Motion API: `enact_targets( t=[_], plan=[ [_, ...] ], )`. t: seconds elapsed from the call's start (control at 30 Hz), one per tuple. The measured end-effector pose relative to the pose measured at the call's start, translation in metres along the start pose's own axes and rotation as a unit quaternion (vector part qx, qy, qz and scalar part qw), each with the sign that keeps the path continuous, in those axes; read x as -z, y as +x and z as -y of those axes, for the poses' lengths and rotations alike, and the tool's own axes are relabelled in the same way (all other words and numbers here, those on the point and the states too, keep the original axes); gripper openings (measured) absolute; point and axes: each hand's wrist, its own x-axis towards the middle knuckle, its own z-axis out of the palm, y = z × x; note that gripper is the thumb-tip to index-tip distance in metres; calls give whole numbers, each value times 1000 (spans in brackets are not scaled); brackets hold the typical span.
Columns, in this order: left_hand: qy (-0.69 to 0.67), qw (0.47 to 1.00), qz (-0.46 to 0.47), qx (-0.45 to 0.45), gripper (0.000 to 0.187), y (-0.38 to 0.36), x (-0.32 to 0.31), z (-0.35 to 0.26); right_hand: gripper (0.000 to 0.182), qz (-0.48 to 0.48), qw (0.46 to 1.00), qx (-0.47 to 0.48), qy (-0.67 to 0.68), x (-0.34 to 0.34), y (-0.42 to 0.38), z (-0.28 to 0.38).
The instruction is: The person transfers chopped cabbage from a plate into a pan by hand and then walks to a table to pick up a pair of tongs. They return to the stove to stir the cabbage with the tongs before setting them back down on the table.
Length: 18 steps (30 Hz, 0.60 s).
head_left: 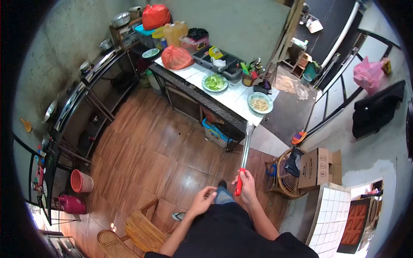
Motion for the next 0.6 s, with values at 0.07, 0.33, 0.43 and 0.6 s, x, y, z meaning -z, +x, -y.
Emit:
enact_targets(
  t=[0.07, 0.33, 0.43, 0.6],
  plan=[
    [12, 999, -35, 15, 26, 21, 28, 8, 21, -2, 1000, -19, 11, -14, 33, -5],
    [-96, 975, -160, 122, 26, 139, 116, -12, 17, 72, 991, -106, -33, -80, 195, 2],
    [-92, 965, -212, 123, 26, 176, 148, -45, 19, 123, 979, -150, -67, -124, 264, 23],
    [-128, 915, -368, 101, 26, 194, 199, -53, 21, 245, 942, -135, -185, -200, 354, 52]
  ],
)
